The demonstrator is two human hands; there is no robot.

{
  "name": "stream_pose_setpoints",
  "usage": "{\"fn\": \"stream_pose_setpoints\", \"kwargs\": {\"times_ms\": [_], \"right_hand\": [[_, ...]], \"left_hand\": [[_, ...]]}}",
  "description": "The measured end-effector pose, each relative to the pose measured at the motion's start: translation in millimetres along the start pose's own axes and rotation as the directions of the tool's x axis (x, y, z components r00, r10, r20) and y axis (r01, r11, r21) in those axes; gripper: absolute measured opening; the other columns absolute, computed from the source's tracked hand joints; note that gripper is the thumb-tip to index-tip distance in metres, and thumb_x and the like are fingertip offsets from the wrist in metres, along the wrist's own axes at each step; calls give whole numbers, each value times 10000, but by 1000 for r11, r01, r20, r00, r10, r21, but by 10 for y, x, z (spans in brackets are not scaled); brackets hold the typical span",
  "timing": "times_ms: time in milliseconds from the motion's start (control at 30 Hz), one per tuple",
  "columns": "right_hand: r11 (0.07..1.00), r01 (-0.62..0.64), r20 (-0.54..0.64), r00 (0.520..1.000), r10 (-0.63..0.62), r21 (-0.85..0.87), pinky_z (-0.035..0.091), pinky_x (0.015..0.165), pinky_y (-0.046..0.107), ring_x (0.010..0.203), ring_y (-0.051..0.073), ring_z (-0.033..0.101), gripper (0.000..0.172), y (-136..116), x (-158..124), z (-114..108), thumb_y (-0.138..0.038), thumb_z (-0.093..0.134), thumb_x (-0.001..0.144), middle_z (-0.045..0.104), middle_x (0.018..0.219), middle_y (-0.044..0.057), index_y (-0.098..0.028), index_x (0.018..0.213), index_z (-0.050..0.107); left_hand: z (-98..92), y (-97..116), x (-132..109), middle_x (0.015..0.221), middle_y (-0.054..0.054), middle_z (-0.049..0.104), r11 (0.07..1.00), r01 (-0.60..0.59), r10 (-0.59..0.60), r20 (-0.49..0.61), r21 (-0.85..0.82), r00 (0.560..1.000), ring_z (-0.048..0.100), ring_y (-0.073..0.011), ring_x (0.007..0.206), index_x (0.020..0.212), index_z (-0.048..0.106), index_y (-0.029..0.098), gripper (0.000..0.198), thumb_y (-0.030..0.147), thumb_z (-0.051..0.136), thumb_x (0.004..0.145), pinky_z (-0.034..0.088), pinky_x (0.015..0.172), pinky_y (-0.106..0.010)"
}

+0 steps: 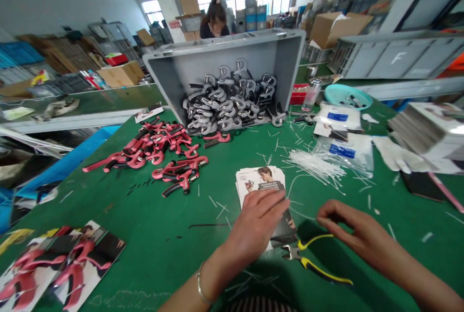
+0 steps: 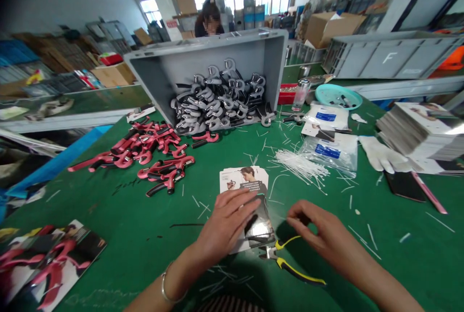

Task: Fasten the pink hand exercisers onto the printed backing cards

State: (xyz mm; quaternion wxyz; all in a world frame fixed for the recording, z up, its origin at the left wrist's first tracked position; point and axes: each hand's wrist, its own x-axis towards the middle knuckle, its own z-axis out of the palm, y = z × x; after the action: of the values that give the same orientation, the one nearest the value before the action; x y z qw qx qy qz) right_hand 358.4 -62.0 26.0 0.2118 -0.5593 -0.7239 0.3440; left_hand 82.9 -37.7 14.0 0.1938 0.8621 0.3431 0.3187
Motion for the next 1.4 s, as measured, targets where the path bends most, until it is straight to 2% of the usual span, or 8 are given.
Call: {"fn": "stream_pose_setpoints", "kwargs": {"times_ms": [167, 367, 533, 633, 700, 967, 1133, 1400], "right_hand": [[952, 72, -7, 997, -73, 296, 458, 634, 260, 665, 135, 555, 209, -438, 327, 152, -391, 548, 939, 588, 751, -7, -209, 839, 575], [650, -56, 147, 985, -87, 758, 447, 578, 247, 589, 122, 561, 276, -523, 595, 638, -423, 632, 884, 588, 674, -43, -205, 1040, 566], [597, -150, 125, 989, 83, 788, 412, 551, 229, 516, 94, 504, 260, -459, 611, 944, -436, 666, 857, 577, 578, -42, -180, 830, 633], [490, -190, 123, 978, 166, 851, 383, 471, 219, 458, 79, 474, 264, -371, 648, 952, -440, 689, 835, 583, 583, -38, -179, 824, 651], [430, -225, 160, 970, 183, 874, 387, 439, 217, 447, 74, 480, 268, -354, 687, 942, -440, 716, 804, 605, 638, -30, -181, 857, 667], [492, -226, 190, 974, 121, 841, 468, 516, 224, 520, 89, 584, 247, -477, 854, 1029, -391, 698, 825, 661, 742, -19, -197, 968, 643], [513, -237, 249, 967, 47, 825, 443, 463, 207, 447, 79, 539, 249, -523, 919, 1142, -411, 665, 863, 640, 626, -29, -186, 804, 577], [531, -236, 259, 965, 33, 814, 494, 464, 224, 504, 117, 632, 221, -558, 984, 1173, -396, 636, 892, 711, 758, 9, -201, 945, 547]], "left_hand": [[80, 82, -28, 883, -64, 730, 965, 220, -212, 71, -142, 975, 629, -230, 866, 1079, 715, 241, 258, 316, 497, 965, 457, 843, -381], [65, 66, -327, 727, -15, 698, 753, 501, -578, -65, -427, 813, 618, -166, 667, 865, 720, 215, 173, 308, 582, 912, 462, 679, -262], [107, -100, -350, 985, -53, 695, 855, 459, -498, -138, -240, 856, 611, -201, 948, 994, 688, 211, 154, 282, 581, 909, 452, 875, -319], [211, -448, -340, 1249, -126, 600, 795, 571, -607, -288, -204, 741, 513, -276, 1190, 1242, 594, 175, 486, 328, 711, 797, 381, 1036, -436], [277, -707, -336, 1180, -133, 627, 747, 614, -664, -261, -254, 701, 539, -284, 1145, 1184, 646, 156, 433, 324, 701, 789, 386, 1029, -458], [186, -1169, -446, 855, -48, 693, 560, 598, -819, -272, -573, 506, 592, -175, 725, 1052, 739, 144, 356, 376, 659, 795, 454, 691, -273], [173, -1168, -524, 735, -10, 689, 465, 575, -855, -175, -673, 487, 545, -126, 585, 1058, 734, 125, 411, 414, 682, 771, 406, 556, -216], [158, -1093, -576, 849, -41, 732, 323, 481, -872, -59, -815, 486, 587, -133, 635, 1086, 714, 135, 418, 402, 707, 764, 428, 574, -210]]}}
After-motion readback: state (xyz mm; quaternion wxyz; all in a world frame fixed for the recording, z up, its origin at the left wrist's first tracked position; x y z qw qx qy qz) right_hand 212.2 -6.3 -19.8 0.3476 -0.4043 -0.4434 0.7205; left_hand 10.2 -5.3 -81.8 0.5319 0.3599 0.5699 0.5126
